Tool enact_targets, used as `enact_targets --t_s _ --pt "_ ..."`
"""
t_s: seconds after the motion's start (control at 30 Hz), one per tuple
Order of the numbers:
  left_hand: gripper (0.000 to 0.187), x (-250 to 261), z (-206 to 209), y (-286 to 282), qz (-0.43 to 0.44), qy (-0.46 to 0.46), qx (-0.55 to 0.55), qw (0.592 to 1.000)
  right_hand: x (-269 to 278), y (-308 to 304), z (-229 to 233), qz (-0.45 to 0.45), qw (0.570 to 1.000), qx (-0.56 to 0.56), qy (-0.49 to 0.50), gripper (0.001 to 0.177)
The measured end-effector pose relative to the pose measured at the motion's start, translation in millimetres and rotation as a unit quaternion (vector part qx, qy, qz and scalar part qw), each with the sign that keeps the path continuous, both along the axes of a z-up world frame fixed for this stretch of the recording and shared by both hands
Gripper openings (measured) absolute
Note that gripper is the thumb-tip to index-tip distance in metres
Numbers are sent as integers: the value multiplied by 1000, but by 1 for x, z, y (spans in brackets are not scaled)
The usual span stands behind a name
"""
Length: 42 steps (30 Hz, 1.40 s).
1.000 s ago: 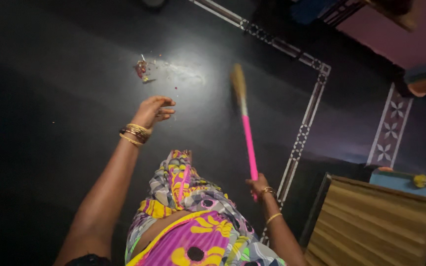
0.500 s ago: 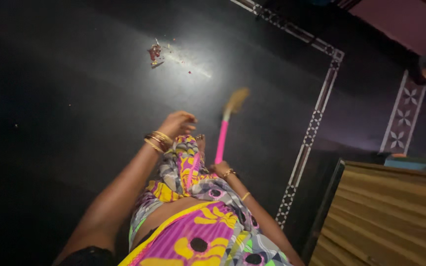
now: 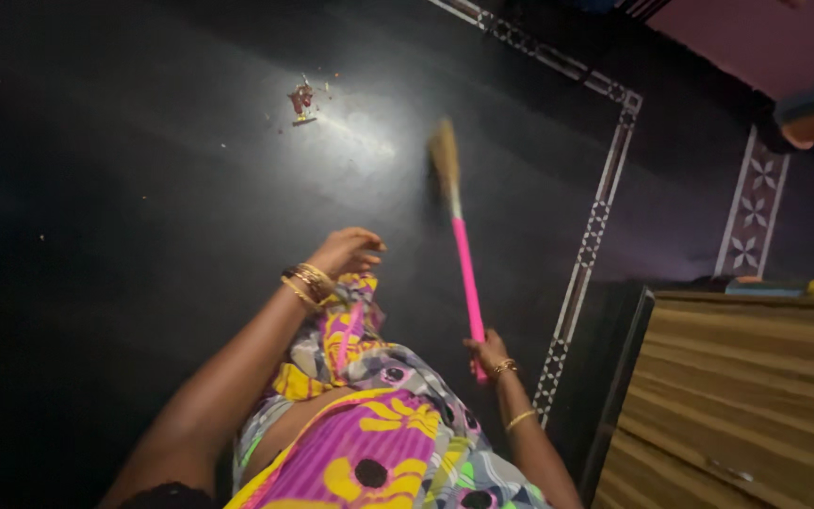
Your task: The person sweeps the floor with a handheld broom, moving around a sewing machine table and a bed while gathering small debris.
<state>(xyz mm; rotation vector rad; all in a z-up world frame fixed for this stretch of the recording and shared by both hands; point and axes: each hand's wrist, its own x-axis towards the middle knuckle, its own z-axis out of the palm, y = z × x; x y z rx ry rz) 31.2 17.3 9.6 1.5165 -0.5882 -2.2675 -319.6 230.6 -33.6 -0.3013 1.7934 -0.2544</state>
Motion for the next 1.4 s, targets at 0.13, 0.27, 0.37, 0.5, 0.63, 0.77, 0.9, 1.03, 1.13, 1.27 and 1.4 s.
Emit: enact_targets --t_s 0.13,0.27,0.37,0.5,0.63,0.77,0.9,1.03,1.13,1.27,1.4 --pt "21 39 0 13 75 6 -5 997 18 17 1 -28 998 50 -12 26" --pt "22 67 7 18 88 -12 -1 996 75 -8 -26 -6 991 115 -74 17" --pt "22 84 12 18 87 19 -35 995 146 -10 -41 -76 981 94 -151 15" --pt "24 103 22 2 77 12 -40 996 216 -47 -60 27 974 47 -220 16" --pt "24 134 35 -6 60 7 -52 997 235 -92 -66 -135 933 61 -328 16" --pt "24 185 37 -12 67 26 -50 996 191 -90 -36 -36 972 -40 -228 21" --pt "24 241 29 -30 84 13 -35 996 186 -47 3 -27 995 13 -91 36" --pt "23 284 35 -42 84 29 -49 995 226 -5 20 -12 997 74 -24 22" --pt "23 300 53 -55 72 4 -43 996 279 -12 6 -96 986 114 -73 14" --pt "25 314 75 -63 89 28 -13 996 375 -48 -30 -248 936 93 -231 11" --pt "24 326 69 -66 117 153 -1 981 452 -70 -46 -217 928 81 -293 11"
